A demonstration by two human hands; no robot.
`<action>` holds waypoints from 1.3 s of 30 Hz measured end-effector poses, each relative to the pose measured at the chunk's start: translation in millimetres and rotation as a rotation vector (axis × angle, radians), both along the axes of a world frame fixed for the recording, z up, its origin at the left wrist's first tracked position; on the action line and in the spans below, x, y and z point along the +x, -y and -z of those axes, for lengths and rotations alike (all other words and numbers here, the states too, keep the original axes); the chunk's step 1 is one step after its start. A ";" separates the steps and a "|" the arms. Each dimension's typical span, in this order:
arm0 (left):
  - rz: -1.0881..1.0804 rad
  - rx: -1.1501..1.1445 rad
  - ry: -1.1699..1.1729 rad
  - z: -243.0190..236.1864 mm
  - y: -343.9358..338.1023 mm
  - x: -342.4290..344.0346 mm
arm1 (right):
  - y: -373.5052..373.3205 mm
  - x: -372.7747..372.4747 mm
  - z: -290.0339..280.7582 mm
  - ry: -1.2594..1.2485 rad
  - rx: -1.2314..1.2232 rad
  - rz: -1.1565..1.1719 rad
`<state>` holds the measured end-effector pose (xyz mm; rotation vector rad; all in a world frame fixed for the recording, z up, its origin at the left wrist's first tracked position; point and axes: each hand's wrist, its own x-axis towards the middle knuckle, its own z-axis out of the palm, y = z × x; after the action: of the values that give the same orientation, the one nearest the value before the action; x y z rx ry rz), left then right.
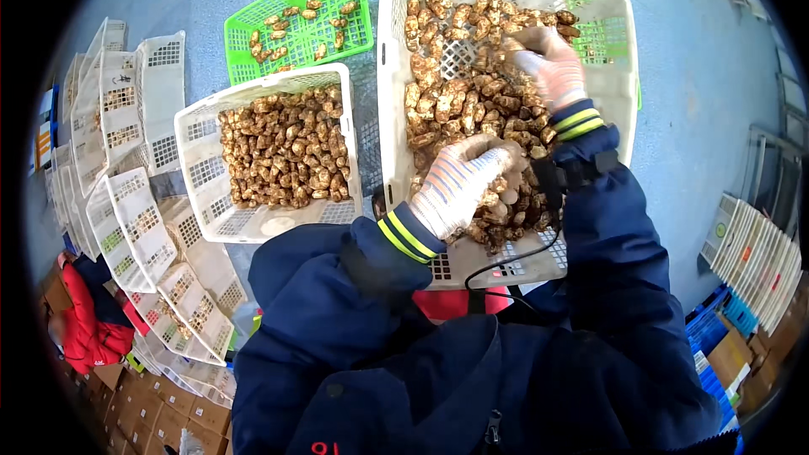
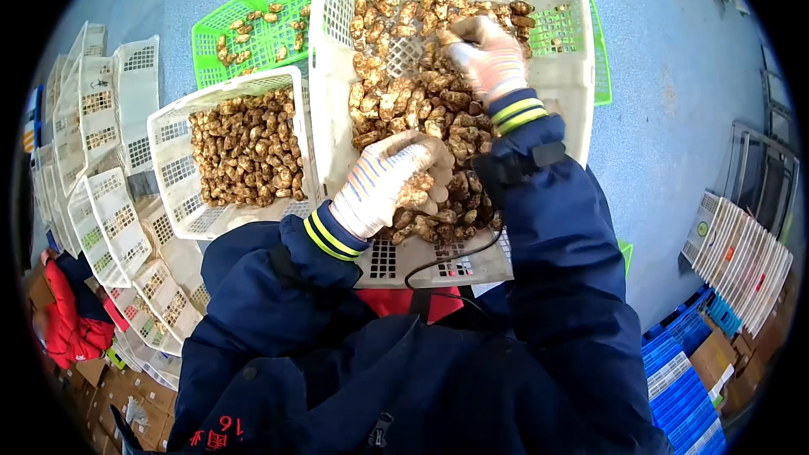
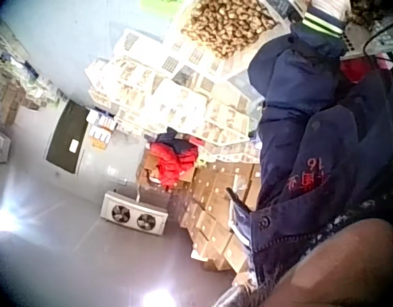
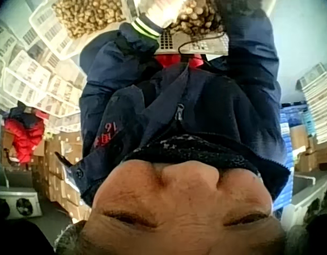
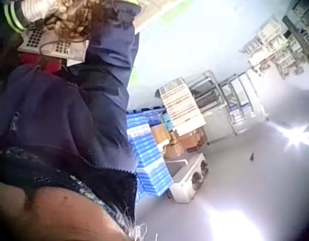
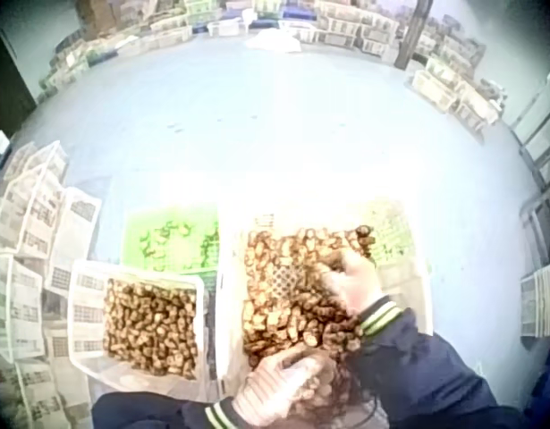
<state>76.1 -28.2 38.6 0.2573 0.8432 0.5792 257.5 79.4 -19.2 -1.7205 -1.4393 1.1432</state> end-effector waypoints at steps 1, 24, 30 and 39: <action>0.020 0.017 0.018 2.9 -2.3 5.2 | 6.3 21.0 -9.6 -0.295 0.046 0.077; -0.159 1.455 -0.809 -15.3 -15.2 24.7 | 105.1 -45.3 -29.8 -1.734 -0.501 0.691; -0.361 0.937 -0.656 -3.2 -28.0 11.9 | 100.1 -8.2 -51.9 -1.896 -0.403 0.516; -0.358 1.131 -0.796 13.3 -25.1 16.6 | 37.5 177.8 -70.1 -1.426 -0.021 0.530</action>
<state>92.7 -3.0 25.3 1.4581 1.2567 1.3036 435.4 41.9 50.9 -0.7330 -0.0799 1.4972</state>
